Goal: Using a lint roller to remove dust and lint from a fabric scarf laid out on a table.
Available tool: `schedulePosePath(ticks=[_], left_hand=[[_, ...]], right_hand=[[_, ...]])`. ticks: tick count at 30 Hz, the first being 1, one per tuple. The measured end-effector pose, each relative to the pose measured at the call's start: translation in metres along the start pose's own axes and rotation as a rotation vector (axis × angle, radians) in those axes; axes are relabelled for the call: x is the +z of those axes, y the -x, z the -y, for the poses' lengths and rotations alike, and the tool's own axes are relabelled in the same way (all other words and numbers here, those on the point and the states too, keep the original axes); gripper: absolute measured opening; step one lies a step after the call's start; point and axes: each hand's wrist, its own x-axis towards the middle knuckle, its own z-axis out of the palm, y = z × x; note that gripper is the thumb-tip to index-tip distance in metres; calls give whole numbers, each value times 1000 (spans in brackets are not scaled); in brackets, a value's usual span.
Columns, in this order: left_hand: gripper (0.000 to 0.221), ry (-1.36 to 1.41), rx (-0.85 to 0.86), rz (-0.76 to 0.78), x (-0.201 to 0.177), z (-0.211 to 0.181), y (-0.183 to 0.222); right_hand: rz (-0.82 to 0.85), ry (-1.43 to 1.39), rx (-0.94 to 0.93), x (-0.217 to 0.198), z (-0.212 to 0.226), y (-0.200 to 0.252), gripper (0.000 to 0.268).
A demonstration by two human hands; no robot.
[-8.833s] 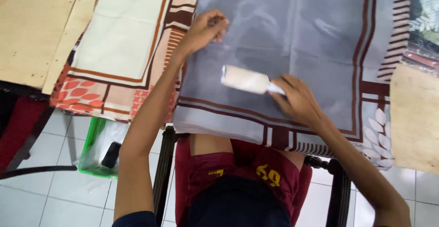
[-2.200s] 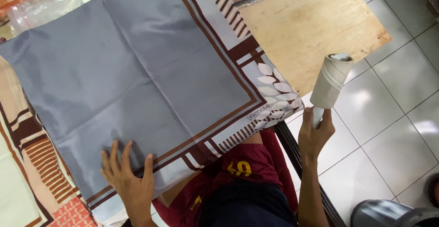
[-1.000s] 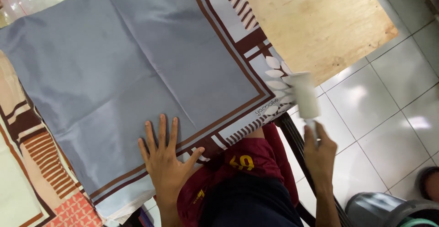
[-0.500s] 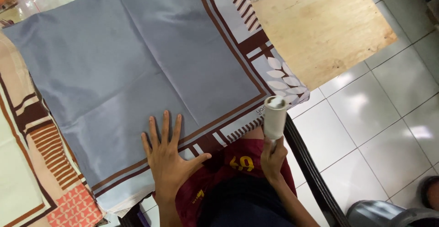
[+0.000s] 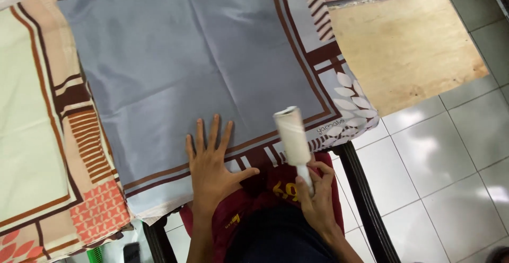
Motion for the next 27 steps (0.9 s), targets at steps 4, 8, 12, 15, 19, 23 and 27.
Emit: schedulePosePath(ticks=[4, 8, 12, 15, 19, 23, 27], left_hand=[[123, 10, -7, 4, 1, 0, -1], [119, 45, -11, 2, -1, -1, 0], [121, 26, -15, 4, 3, 2, 0], [121, 45, -7, -14, 4, 3, 1], [112, 116, -25, 37, 0, 6, -3], [72, 234, -57, -63, -20, 4, -23], [60, 231, -5, -120, -18, 23, -76]], right_hand=[[216, 187, 236, -11, 23, -10, 28], [112, 306, 336, -32, 30, -32, 30], [-51, 341, 337, -73, 43, -55, 24], [-213, 308, 424, -80, 74, -60, 24], [-351, 238, 253, -76, 68, -61, 19], [-186, 323, 112, -52, 56, -72, 19], [-75, 439, -208, 6, 65, -94, 20]])
